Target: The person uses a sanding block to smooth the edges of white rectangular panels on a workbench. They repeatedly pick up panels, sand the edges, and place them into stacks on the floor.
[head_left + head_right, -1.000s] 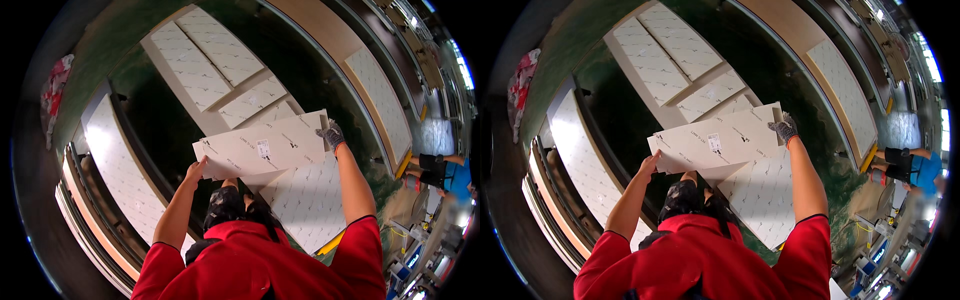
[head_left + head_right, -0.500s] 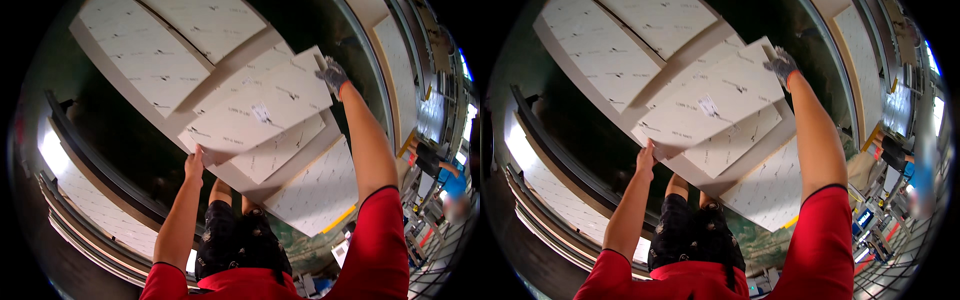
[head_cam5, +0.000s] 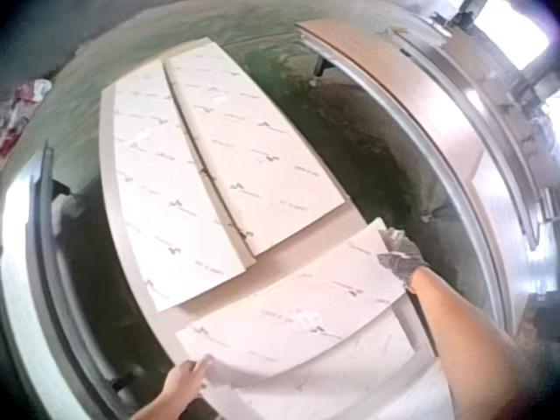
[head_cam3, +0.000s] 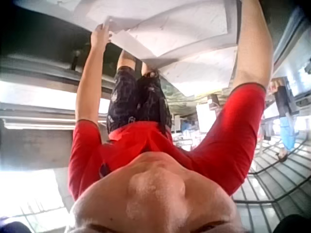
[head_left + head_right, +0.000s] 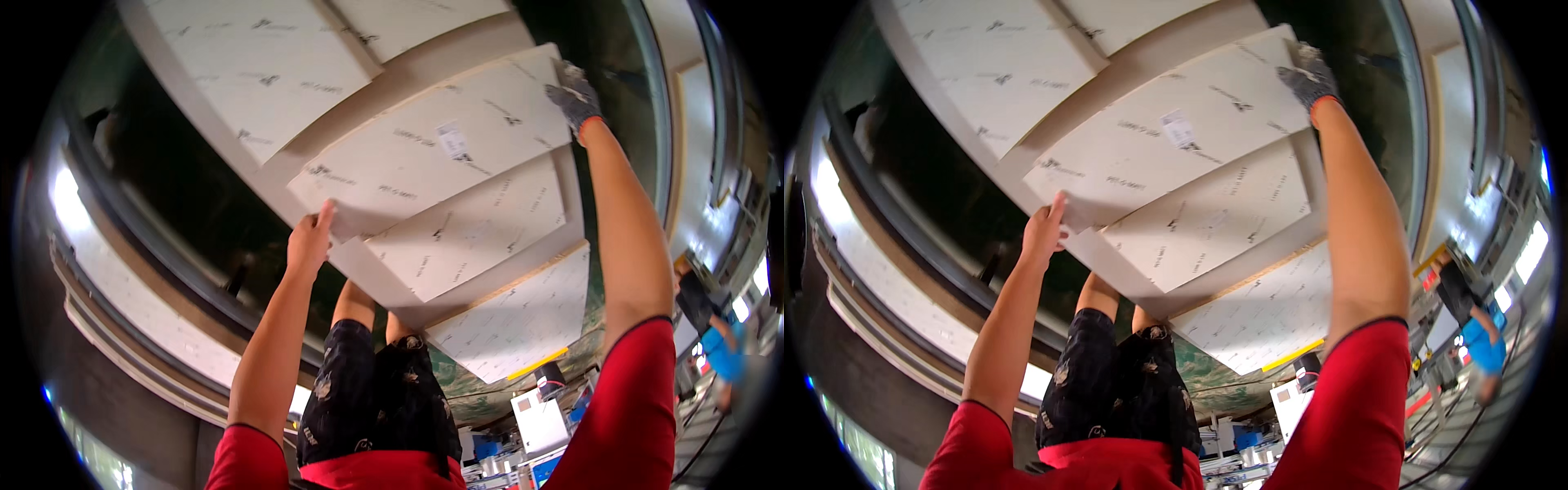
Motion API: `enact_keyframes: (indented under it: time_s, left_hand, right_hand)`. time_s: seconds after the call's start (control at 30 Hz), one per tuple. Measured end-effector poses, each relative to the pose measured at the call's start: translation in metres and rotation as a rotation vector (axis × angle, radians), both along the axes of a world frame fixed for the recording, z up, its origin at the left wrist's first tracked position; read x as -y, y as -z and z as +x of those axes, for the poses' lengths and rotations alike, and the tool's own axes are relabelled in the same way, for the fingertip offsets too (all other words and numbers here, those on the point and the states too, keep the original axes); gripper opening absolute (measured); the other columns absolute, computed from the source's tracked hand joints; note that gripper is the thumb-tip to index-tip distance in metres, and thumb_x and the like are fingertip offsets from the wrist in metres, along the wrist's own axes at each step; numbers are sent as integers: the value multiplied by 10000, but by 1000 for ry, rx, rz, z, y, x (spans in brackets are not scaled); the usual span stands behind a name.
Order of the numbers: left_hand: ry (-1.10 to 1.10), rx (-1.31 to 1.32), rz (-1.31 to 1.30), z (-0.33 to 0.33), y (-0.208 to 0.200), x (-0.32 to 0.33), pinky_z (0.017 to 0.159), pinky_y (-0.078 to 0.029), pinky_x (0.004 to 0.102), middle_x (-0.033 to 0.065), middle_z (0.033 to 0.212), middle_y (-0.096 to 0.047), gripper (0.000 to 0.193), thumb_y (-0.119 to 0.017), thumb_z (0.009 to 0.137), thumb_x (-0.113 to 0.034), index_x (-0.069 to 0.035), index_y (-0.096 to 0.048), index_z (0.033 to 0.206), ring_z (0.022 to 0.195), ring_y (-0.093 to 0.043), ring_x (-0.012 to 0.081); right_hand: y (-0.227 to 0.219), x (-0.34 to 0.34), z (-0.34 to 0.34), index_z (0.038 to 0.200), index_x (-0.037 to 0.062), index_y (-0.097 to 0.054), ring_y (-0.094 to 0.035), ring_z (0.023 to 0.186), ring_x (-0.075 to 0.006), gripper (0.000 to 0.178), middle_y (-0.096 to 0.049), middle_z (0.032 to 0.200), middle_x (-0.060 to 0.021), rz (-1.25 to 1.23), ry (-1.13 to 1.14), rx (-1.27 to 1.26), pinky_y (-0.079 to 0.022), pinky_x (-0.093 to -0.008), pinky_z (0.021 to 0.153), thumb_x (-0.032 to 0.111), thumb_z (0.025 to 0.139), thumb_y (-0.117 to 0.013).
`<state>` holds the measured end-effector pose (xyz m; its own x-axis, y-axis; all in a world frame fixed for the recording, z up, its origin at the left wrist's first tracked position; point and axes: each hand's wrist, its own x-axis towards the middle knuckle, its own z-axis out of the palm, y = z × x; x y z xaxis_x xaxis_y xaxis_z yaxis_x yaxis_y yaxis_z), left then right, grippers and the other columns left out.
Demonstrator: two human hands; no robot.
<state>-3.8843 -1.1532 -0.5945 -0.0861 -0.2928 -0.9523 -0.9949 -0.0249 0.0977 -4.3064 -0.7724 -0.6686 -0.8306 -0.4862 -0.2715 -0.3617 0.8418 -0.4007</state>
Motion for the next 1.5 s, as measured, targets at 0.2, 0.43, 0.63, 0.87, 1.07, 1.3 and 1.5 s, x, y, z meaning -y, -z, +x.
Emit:
enact_keyframes:
  time_s: [0.2, 0.43, 0.63, 0.87, 1.07, 1.3, 1.5]
  left_hand:
    - [120, -570, -610, 2, -3, 17, 691, -491, 339, 124, 913, -620, 412, -665, 922, -339, 8, -531, 1099, 711, -589, 227]
    - [108, -350, -479, -38, -1, 28, 771, -480, 398, 152, 941, -662, 327, -563, 969, -357, -42, -550, 1055, 865, -617, 319]
    - [-177, -417, -408, -37, 10, 37, 597, -471, 362, 113, 753, -627, 290, -532, 982, -322, -43, -578, 913, 643, -598, 220]
    - [-252, -326, -279, -23, -2, 33, 506, -448, 320, 79, 697, -584, 437, -480, 1012, -376, 10, -557, 822, 494, -530, 157]
    - [-34, -450, -455, -24, 8, 23, 541, -461, 310, 59, 733, -595, 329, -504, 1007, -363, -41, -558, 971, 547, -551, 137]
    - [-75, -476, -530, -4, 16, 1, 486, -436, 302, 47, 647, -555, 285, -530, 1003, -273, -18, -559, 879, 492, -507, 129]
    - [-135, -441, -388, 5, 5, -4, 480, -424, 298, 53, 622, -537, 337, -506, 1020, -293, 3, -534, 861, 485, -507, 127]
  right_hand:
    - [-66, 107, 115, 1385, 127, -466, -508, 1224, -342, 702, -531, 1363, -154, 133, -72, -334, -407, -436, 1048, 314, 772, -751]
    - [-77, 170, 204, 1470, 146, -361, -296, 1407, -417, 939, -316, 1522, -214, 230, -64, -136, -299, -522, 1129, 369, 694, -841]
    - [-81, 177, 200, 1485, 155, -341, -271, 1427, -412, 968, -291, 1542, -208, 315, -41, -89, -290, -507, 1152, 374, 690, -849]
    - [-81, 178, 203, 1508, 166, -299, -251, 1442, -402, 979, -261, 1560, -206, 398, -24, -68, -283, -502, 1161, 387, 717, -832]
    - [-80, 179, 204, 1510, 160, -295, -241, 1448, -398, 968, -247, 1569, -209, 386, -35, -70, -265, -491, 1172, 381, 730, -824]
    - [-79, 177, 204, 1501, 159, -315, -250, 1443, -400, 957, -252, 1565, -213, 370, -30, -74, -271, -488, 1171, 365, 723, -831]
    - [-81, 178, 204, 1495, 163, -323, -260, 1435, -410, 951, -260, 1560, -216, 371, -25, -78, -275, -486, 1170, 365, 719, -834]
